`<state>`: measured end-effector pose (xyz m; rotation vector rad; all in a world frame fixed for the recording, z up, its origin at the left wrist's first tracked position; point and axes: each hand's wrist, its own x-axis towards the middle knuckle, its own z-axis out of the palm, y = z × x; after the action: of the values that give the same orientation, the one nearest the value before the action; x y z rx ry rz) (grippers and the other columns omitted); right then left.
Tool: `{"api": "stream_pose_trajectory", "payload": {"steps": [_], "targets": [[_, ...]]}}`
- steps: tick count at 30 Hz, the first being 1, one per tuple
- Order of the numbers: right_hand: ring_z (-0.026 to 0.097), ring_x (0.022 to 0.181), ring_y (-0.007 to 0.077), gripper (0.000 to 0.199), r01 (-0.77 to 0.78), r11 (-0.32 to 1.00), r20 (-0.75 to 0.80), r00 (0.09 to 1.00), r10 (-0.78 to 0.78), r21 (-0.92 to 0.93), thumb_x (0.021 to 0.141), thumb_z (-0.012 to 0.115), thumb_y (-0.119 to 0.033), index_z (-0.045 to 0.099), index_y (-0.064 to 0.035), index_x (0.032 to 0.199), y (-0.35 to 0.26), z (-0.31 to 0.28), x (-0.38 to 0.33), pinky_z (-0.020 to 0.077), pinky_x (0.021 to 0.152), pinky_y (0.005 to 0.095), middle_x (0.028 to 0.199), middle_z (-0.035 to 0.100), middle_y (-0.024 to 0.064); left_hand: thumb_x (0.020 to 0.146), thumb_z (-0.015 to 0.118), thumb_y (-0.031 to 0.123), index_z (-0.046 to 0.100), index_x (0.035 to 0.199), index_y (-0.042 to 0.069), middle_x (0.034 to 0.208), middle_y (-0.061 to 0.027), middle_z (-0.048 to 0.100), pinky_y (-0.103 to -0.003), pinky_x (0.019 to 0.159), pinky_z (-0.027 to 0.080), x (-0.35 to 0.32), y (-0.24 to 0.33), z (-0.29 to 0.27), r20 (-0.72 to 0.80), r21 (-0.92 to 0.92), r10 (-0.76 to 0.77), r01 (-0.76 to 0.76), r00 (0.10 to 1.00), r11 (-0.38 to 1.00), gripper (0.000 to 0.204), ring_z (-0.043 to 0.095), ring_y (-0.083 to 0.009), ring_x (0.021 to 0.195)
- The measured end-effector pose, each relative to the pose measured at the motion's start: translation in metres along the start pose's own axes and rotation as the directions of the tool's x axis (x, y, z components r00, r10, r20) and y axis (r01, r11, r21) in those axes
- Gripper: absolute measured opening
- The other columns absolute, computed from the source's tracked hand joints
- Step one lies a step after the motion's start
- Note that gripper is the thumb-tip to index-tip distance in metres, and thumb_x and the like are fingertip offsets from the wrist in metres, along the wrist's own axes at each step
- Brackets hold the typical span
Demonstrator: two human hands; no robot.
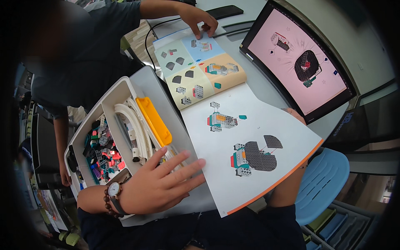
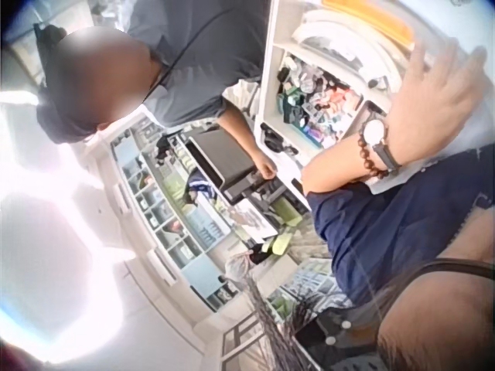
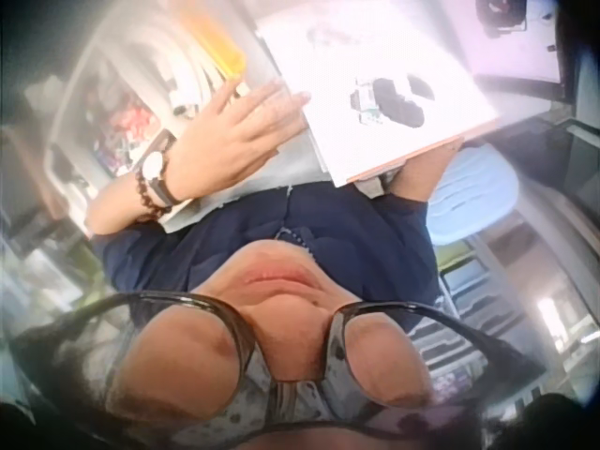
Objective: The person assembles a small Lego model using pieces from a compartmentalized tray while referencing a printed instruction manual and a tablet. They pick up individual bricks, attach them to the growing structure, and occasionally flip pages of the manual to follow the next steps.
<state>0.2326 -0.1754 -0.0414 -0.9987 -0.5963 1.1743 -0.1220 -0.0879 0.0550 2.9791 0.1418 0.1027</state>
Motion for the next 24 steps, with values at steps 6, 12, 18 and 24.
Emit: {"api": "stream_pose_trajectory", "payload": {"steps": [6,12,18,24], "targets": [[0.056,0.058,0.0090,0.023,-0.050,0.998,-0.053,0.997,0.051,0.023,0.093,0.045,-0.022,0.053,-0.0051,0.081,0.004,-0.019,0.002,0.0487,0.055,0.0227,0.069,0.058,0.0041,0.079,0.067,0.028,0.060,0.119,0.013,0.140,-0.0024,0.043,-0.050,0.100,0.036,0.001,-0.002,0.020,0.008,0.027,0.094,-0.095,0.996,0.995,0.044,0.044,-0.0176,0.126],[0.050,0.056,0.0077,0.025,-0.016,0.992,-0.203,0.979,-0.010,-0.125,0.092,0.042,-0.021,0.050,-0.0050,0.075,-0.002,0.016,-0.003,0.0429,0.052,0.0220,0.066,0.051,0.0020,0.080,0.065,0.026,0.061,0.116,0.009,0.136,-0.0045,0.044,-0.049,0.101,0.035,-0.001,-0.003,0.029,-0.010,-0.062,0.084,-0.085,0.996,0.994,0.040,0.044,-0.0180,0.126],[0.045,0.058,0.0070,0.027,0.020,0.957,-0.292,0.950,-0.108,-0.290,0.090,0.040,-0.021,0.051,-0.0042,0.073,-0.006,0.031,-0.004,0.0388,0.053,0.0218,0.067,0.047,0.0015,0.082,0.064,0.027,0.060,0.115,0.007,0.135,-0.0056,0.044,-0.049,0.103,0.034,0.000,-0.004,0.029,0.007,-0.090,0.080,-0.079,0.997,0.993,0.039,0.043,-0.0185,0.127],[0.042,0.060,0.0066,0.028,0.032,0.934,-0.322,0.934,-0.156,-0.357,0.090,0.039,-0.021,0.051,-0.0036,0.071,-0.008,0.038,-0.006,0.0368,0.054,0.0215,0.069,0.044,0.0011,0.083,0.063,0.027,0.060,0.116,0.006,0.135,-0.0059,0.044,-0.049,0.103,0.033,0.000,-0.004,0.029,0.021,-0.105,0.082,-0.079,0.996,0.991,0.039,0.043,-0.0189,0.127]]}}
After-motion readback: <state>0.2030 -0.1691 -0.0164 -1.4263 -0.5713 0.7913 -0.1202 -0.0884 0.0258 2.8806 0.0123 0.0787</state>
